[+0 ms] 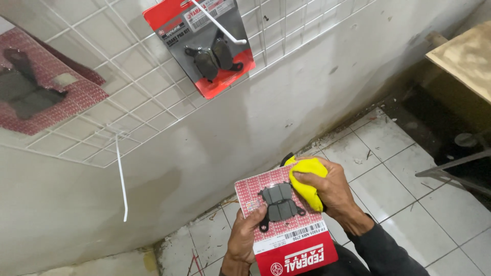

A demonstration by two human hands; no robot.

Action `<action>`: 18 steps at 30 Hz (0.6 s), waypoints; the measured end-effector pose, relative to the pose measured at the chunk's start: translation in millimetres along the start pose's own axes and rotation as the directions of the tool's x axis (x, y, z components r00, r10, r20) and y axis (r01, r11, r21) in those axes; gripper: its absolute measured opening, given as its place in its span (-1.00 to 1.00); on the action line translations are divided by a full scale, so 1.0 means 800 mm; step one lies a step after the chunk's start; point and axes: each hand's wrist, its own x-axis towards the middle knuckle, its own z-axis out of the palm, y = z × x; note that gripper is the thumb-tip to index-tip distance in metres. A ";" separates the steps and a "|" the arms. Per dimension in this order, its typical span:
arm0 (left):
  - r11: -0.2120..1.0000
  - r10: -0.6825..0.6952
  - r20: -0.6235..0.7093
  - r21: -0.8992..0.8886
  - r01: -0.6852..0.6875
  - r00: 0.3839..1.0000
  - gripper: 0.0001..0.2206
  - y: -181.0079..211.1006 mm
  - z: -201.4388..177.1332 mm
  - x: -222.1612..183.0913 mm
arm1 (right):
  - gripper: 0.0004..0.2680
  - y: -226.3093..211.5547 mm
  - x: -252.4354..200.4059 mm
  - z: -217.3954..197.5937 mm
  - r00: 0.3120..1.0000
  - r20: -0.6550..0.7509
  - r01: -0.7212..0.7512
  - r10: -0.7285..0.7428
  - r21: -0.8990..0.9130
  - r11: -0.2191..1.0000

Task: The person wipes a packaged brake pad with a yellow cloth, then hangs it on a wall grid. The person repeats the wiping and hanging process with a second brake pad package. The task is performed in a parts store with multiple brake pad packages visible on the wall grid.

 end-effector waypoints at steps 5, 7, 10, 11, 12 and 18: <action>0.994 0.113 -0.133 0.005 -0.113 0.985 -0.77 0.003 -0.007 0.006 | -0.68 0.021 -0.009 -0.009 0.970 0.115 -0.202 0.213 -0.101 0.974; 0.994 0.089 -0.030 0.062 -0.087 0.996 -0.76 0.002 -0.003 0.003 | -0.76 0.025 -0.010 -0.013 0.982 0.115 -0.137 0.152 -0.129 0.982; 0.990 0.074 -0.066 0.123 -0.066 0.995 -0.72 0.002 -0.007 0.002 | -0.81 0.018 -0.003 -0.009 0.993 0.073 -0.077 0.093 -0.197 0.977; 0.990 0.072 -0.064 0.122 -0.064 0.995 -0.72 0.002 -0.009 0.001 | -0.81 0.017 -0.002 -0.008 0.993 0.070 -0.077 0.092 -0.197 0.977; 0.987 0.070 -0.094 0.149 -0.056 0.993 -0.76 0.002 -0.011 0.001 | -0.81 0.015 -0.001 -0.006 0.994 0.074 -0.065 0.082 -0.205 0.976; 0.985 0.078 -0.072 0.160 -0.066 0.994 -0.74 0.006 -0.006 -0.001 | -0.80 0.003 0.007 0.002 0.998 0.066 0.013 -0.004 -0.141 0.990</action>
